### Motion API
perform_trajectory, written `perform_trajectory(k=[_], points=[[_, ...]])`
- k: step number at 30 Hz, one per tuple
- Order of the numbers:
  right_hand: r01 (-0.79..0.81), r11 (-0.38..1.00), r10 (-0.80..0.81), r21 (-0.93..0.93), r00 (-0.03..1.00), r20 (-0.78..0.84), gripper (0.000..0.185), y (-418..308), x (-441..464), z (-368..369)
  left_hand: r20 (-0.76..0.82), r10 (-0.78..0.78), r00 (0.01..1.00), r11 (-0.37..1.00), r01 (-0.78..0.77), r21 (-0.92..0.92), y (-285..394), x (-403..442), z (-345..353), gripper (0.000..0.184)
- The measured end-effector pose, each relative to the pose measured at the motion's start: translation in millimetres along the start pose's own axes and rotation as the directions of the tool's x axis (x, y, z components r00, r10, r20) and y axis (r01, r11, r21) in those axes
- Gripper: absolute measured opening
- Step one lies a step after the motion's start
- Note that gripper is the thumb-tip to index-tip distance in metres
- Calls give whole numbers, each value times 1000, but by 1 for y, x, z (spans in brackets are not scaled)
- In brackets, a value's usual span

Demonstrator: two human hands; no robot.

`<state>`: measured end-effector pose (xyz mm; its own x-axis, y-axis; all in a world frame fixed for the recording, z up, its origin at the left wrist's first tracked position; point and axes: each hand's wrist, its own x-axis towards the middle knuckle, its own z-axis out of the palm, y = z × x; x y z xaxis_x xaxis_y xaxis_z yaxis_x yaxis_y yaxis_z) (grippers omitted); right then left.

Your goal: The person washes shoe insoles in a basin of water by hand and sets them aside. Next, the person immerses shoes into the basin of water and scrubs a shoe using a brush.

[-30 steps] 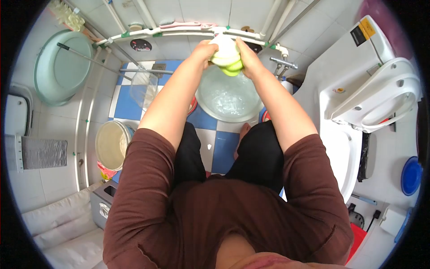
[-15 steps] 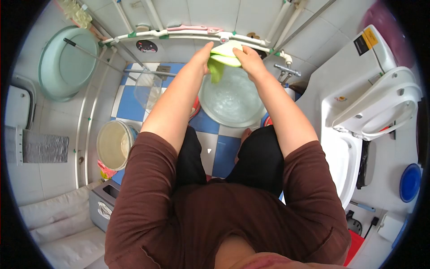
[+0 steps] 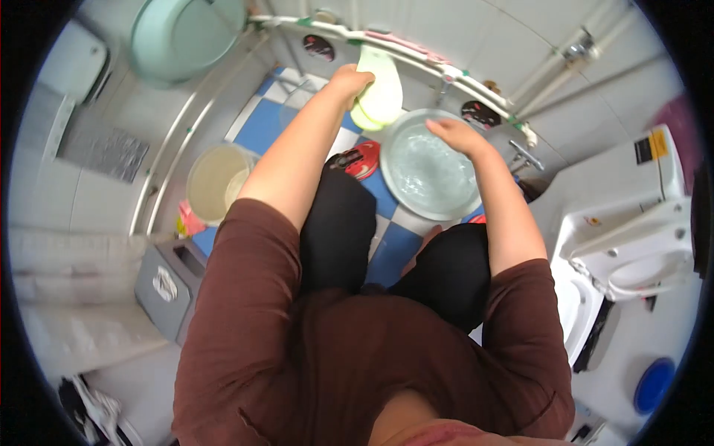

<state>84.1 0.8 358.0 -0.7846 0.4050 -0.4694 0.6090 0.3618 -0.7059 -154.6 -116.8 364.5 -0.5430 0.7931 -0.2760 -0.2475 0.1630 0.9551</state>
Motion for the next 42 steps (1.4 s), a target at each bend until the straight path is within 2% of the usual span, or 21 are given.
perform_trajectory(k=[1,2,3,6,8,9,12,15,19,20,24,26,28,29,30,31,32,35,38,40,42], points=[[-126,878,76,-462,989,-126,47,4,10,4,-64,81,995,984,-69,165,0,-11,-18,27],[72,975,-95,-212,991,-99,45,3,14,9,-89,111,990,982,-95,160,-1,-23,-36,28],[262,963,-255,64,961,-105,44,2,16,17,-118,137,983,980,-118,158,-4,-38,-52,30],[314,912,-392,-262,857,-335,41,-14,49,42,-264,210,941,971,-170,168,-26,-89,-106,38],[422,904,-406,67,897,-177,36,-58,48,65,-380,288,879,958,-260,123,-40,-135,-135,43],[414,901,-401,133,909,-109,32,-89,37,79,-448,274,851,962,-242,127,-49,-155,-150,45],[511,842,-521,172,853,18,32,-147,40,123,-588,168,791,979,-201,9,-77,-221,-198,44],[484,855,-515,184,835,196,31,-208,22,173,-727,91,680,991,-133,-1,-99,-292,-243,43],[549,825,-556,138,741,378,32,-258,13,239,-853,23,522,979,-185,-86,-129,-375,-290,41],[559,818,-559,135,719,414,34,-268,6,252,-858,33,513,966,-238,-105,-138,-393,-300,40],[633,769,-583,89,637,505,34,-284,11,289,-942,-47,333,981,-163,-106,-168,-453,-342,42],[645,761,-581,73,627,518,33,-289,11,296,-981,-69,182,963,-244,-113,-165,-477,-357,40],[633,771,-573,69,643,509,33,-290,10,298,-987,-53,151,967,-239,-88,-171,-501,-383,42],[621,782,-557,50,662,501,33,-291,12,297,-990,-9,143,977,-211,-39,-197,-509,-413,43],[606,795,-540,33,681,495,32,-289,16,294,-995,-25,101,998,51,-20,-229,-516,-446,45],[590,807,-520,16,699,490,32,-286,20,292,-998,-33,56,950,312,-14,-262,-524,-477,47],[571,820,-516,30,717,469,32,-284,21,288,-1000,-24,13,835,550,-13,-277,-526,-492,49],[524,849,-505,67,770,390,31,-280,20,265,-952,-43,-303,612,746,-265,-239,-515,-455,62],[514,856,-507,57,811,292,35,-260,35,225,-931,203,-303,589,798,-131,-187,-478,-404,73],[533,846,-518,-18,831,204,41,-236,47,188,-913,397,-90,595,783,181,-187,-431,-401,72],[487,868,-478,-93,872,105,43,-209,45,147,-814,563,145,582,630,514,-172,-373,-382,62]])
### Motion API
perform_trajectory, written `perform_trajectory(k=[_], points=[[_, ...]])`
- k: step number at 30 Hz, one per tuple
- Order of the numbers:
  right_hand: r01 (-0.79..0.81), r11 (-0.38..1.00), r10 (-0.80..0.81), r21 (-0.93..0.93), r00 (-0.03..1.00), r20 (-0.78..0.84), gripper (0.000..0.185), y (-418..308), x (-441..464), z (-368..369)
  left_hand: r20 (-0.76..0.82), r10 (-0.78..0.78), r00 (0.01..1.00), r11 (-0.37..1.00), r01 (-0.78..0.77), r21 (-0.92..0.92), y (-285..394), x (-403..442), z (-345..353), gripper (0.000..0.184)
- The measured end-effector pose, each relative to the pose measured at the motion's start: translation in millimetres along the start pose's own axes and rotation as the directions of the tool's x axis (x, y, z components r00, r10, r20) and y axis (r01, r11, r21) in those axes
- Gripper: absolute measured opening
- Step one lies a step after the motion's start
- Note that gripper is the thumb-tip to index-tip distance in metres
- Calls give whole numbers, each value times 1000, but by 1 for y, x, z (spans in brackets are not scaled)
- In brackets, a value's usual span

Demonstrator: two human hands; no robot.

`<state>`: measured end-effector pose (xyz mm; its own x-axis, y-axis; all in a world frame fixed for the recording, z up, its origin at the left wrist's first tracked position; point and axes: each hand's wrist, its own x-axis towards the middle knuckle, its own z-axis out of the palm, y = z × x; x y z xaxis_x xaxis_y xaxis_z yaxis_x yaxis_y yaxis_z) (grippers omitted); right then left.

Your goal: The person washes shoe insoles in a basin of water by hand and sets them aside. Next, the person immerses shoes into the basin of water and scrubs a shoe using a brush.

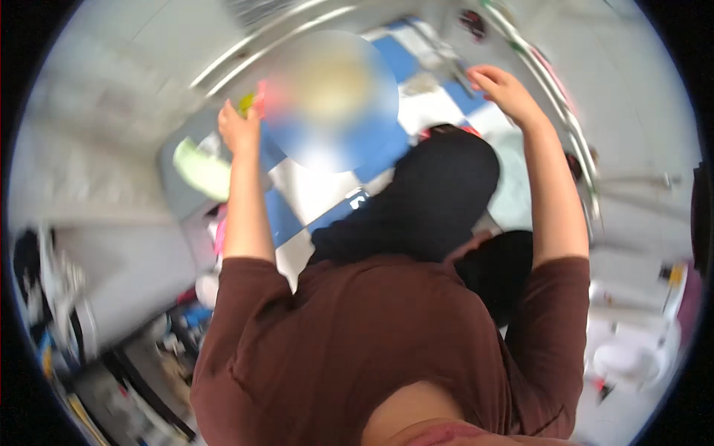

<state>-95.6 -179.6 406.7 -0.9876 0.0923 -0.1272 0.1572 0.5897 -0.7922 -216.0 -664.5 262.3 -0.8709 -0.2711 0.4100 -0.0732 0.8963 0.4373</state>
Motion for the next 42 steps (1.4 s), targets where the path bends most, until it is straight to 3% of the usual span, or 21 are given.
perform_trajectory(k=[2,5,8,10,12,14,17,18,19,20,21,23,26,27,30,32,34,36,38,40,42], points=[[-70,998,70,3,995,-65,42,30,-28,-37,249,151,957,902,-31,-430,76,-4,22,54],[-231,965,253,126,945,-206,39,83,-96,-84,438,513,738,716,-87,-693,190,-42,66,41],[-330,896,430,297,813,-393,39,145,-180,-110,580,704,410,682,-166,-712,273,-90,112,39],[-369,812,568,453,682,-461,40,188,-241,-107,671,716,193,697,-266,-666,301,-130,176,42],[-353,706,690,614,540,-483,41,235,-298,-85,732,680,43,683,-398,-612,314,-166,243,57],[-464,632,775,621,406,-485,42,294,-353,-44,736,675,61,639,-548,-540,318,-195,289,78],[-584,329,935,742,90,-344,45,323,-393,25,877,480,-10,700,-598,-390,318,-206,334,88],[-569,246,951,784,-14,-308,48,336,-399,48,840,542,-29,655,-611,-444,282,-205,398,85],[-641,179,947,747,-95,-308,52,373,-415,78,860,508,-44,600,-698,-390,283,-207,390,68],[-705,107,936,702,-166,-309,56,408,-429,108,893,419,-167,666,-612,-427,292,-205,373,49],[-736,52,916,675,-234,-325,56,425,-435,128,900,429,-75,686,-622,-378,296,-207,353,35],[-785,-46,862,617,-343,-373,55,441,-437,156,890,456,-12,637,-694,-336,300,-206,343,29],[-724,79,838,685,-324,-440,49,415,-432,144,863,492,113,612,-750,-250,332,-196,283,27],[-782,72,842,619,-285,-458,41,420,-438,144,855,492,165,603,-773,-199,343,-192,259,28],[-687,348,809,638,-124,-574,31,413,-446,130,696,672,253,591,-749,-299,349,-150,222,26],[-651,437,720,620,-160,-675,27,356,-430,85,659,730,183,553,-724,-412,370,-128,188,26],[-534,582,652,614,-146,-744,24,360,-447,77,658,745,109,604,-527,-598,396,-121,164,25],[-342,659,696,670,-60,-715,18,307,-428,26,724,689,16,647,-464,-605,432,-132,149,25],[-287,739,639,609,16,-769,18,301,-415,-3,724,665,-182,614,-418,-669,464,-156,163,29],[-210,841,523,498,84,-848,26,327,-389,-23,694,641,-329,440,-583,-683,509,-204,158,32],[-358,748,655,559,261,-709,36,339,-359,-49,765,496,-410,227,-790,-570,539,-251,191,32]])
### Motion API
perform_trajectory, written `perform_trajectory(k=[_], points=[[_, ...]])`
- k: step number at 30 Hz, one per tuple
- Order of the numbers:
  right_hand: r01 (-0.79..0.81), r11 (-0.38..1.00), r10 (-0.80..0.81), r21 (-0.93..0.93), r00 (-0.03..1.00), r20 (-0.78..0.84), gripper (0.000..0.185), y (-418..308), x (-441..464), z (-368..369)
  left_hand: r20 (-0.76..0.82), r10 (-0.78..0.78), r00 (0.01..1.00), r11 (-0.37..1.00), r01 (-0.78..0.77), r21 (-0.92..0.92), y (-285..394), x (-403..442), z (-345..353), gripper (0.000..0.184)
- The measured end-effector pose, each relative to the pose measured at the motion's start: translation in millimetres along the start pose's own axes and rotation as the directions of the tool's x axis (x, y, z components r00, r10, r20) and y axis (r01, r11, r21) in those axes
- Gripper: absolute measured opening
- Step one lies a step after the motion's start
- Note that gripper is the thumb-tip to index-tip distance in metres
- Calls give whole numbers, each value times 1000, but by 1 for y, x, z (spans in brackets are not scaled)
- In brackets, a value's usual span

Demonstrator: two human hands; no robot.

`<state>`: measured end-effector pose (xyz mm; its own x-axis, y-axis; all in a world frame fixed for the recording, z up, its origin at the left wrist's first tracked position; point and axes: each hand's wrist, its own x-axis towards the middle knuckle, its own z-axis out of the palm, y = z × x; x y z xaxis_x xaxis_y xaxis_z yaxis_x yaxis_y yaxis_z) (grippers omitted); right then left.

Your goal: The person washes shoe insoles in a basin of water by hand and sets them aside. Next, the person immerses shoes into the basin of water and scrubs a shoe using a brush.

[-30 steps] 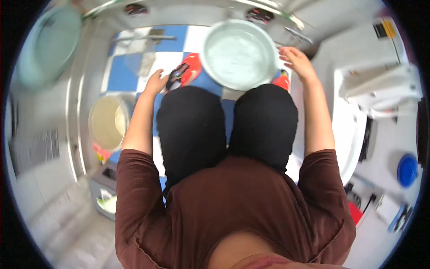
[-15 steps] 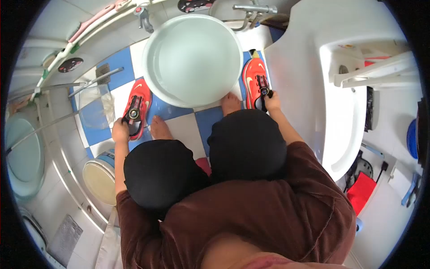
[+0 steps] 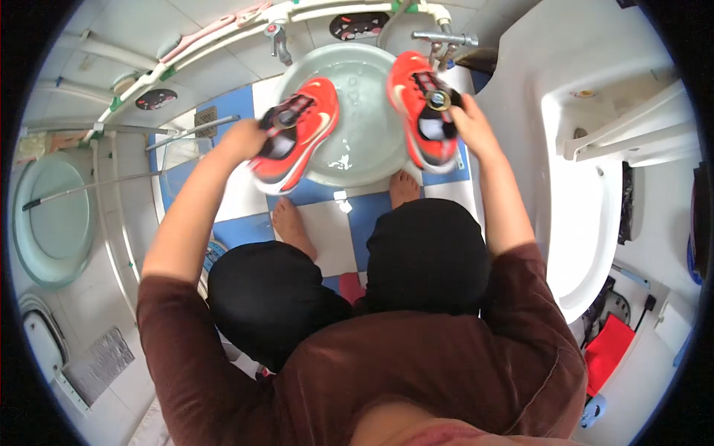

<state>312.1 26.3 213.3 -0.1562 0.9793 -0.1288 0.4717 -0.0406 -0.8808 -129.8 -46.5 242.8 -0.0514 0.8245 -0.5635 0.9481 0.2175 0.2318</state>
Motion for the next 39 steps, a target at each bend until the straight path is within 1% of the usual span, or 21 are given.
perform_trajectory(k=[2,4,6,8,10,11,14,15,17,18,19,22,23,26,27,29,30,31,34,36,39], points=[[-10,970,36,-245,994,100,43,16,49,36,4,-66,998,968,63,242,64,7,-11,29],[7,855,68,-519,990,125,40,-13,60,68,36,-130,991,977,122,172,101,16,-9,27],[71,748,14,-660,992,123,33,-28,55,106,-115,-225,968,945,246,217,110,58,32,28],[196,701,32,-686,952,305,38,-20,49,137,-12,-240,971,952,238,194,135,53,46,31],[263,707,39,-656,912,407,39,-37,30,145,55,-287,956,956,282,81,143,57,64,35],[319,691,-28,-649,909,416,44,-27,31,149,71,-279,958,960,279,6,139,60,68,42],[203,755,-73,-623,971,227,47,12,50,152,-219,-357,908,926,315,-208,104,76,90,60],[136,782,-12,-609,979,203,60,16,64,147,-175,-405,898,886,338,-317,86,88,106,79],[-4,757,226,-654,940,256,68,17,88,139,-164,-285,944,812,147,-565,47,122,152,87],[-71,728,344,-682,898,274,73,21,102,136,-171,-222,960,737,50,-674,45,123,150,91],[-90,728,446,-679,814,371,86,33,113,141,3,-231,973,734,176,-656,44,124,141,97],[-143,839,360,-525,870,337,95,58,104,152,38,16,999,564,23,-825,40,142,160,94],[-114,832,340,-543,878,336,103,84,109,165,-8,-170,985,611,98,-786,29,162,195,93],[-72,680,442,-730,834,329,107,76,108,184,-129,-255,958,669,78,-739,54,154,193,109],[-181,659,487,-730,843,230,102,54,97,186,20,-456,889,670,359,-650,83,142,168,111],[-223,636,459,-738,879,130,100,49,96,192,84,-362,928,795,355,-492,73,167,187,114],[-246,625,445,-741,892,79,100,47,91,192,90,-356,930,809,354,-469,73,165,185,114],[-301,673,433,-675,901,30,94,42,90,191,96,-349,932,822,353,-446,73,162,181,115],[-200,953,230,-229,966,115,87,107,96,200,-15,-415,909,742,329,-584,67,145,159,113],[-205,960,241,-189,952,190,90,98,100,187,-76,-407,910,682,248,-688,67,131,161,111],[-283,950,309,-129,906,288,89,77,94,161,-19,-499,866,624,345,-701,76,116,144,109]])
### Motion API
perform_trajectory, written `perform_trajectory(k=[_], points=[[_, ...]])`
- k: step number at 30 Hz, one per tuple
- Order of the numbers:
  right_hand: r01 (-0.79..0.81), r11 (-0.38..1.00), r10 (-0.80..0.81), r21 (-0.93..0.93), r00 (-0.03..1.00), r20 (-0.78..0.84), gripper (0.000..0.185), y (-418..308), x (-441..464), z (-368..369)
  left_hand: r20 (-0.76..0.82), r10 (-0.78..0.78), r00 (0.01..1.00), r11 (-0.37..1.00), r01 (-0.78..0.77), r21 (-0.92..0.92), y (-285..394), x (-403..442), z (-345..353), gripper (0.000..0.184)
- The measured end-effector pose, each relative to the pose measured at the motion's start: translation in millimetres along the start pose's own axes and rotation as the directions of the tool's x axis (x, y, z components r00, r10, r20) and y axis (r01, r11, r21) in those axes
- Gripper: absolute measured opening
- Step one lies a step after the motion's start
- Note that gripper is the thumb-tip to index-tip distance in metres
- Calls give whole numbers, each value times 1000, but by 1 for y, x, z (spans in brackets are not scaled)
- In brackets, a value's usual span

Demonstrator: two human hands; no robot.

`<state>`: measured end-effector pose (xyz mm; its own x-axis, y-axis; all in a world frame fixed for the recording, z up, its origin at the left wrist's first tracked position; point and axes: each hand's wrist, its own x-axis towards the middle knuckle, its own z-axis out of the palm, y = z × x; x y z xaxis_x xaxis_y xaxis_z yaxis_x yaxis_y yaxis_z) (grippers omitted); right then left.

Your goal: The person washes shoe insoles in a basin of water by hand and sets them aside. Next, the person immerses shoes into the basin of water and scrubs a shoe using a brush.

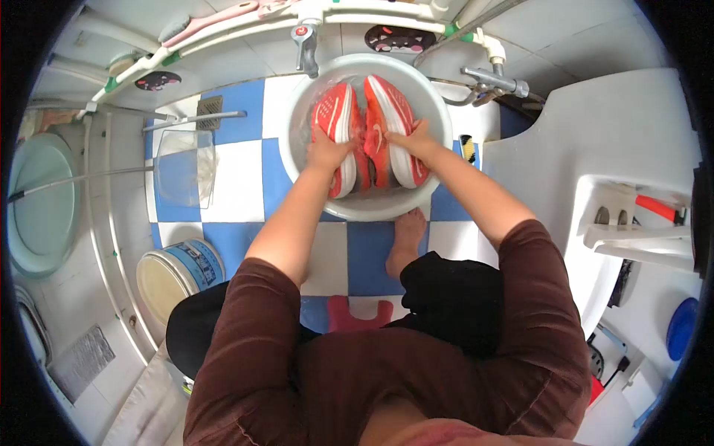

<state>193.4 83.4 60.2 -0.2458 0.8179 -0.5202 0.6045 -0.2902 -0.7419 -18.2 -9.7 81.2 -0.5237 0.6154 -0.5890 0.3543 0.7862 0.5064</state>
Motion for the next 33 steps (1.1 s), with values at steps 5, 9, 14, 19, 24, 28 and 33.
perform_trajectory(k=[5,9,14,19,24,28,33], points=[[102,993,-102,-53,995,0,109,-33,-30,-24,-55,-102,993,993,105,56,28,-47,-33,105],[65,927,-80,-370,997,-25,114,-35,-32,-3,-142,-138,980,959,168,228,34,-52,-21,106],[-58,881,-2,-470,992,-126,104,-24,-35,40,-131,-185,974,962,207,176,32,-34,12,103],[-186,876,175,-445,982,-66,97,-17,-3,59,-115,-162,980,966,182,186,20,0,38,95],[-366,721,293,-587,930,-220,91,-26,4,69,3,-124,992,941,116,318,12,11,38,89],[-276,954,264,-114,958,-110,95,-22,-1,48,186,92,978,910,-158,383,34,-9,-13,91],[129,970,-163,-205,974,-158,99,-16,-4,27,-37,-71,997,997,72,40,12,-16,-15,101]])
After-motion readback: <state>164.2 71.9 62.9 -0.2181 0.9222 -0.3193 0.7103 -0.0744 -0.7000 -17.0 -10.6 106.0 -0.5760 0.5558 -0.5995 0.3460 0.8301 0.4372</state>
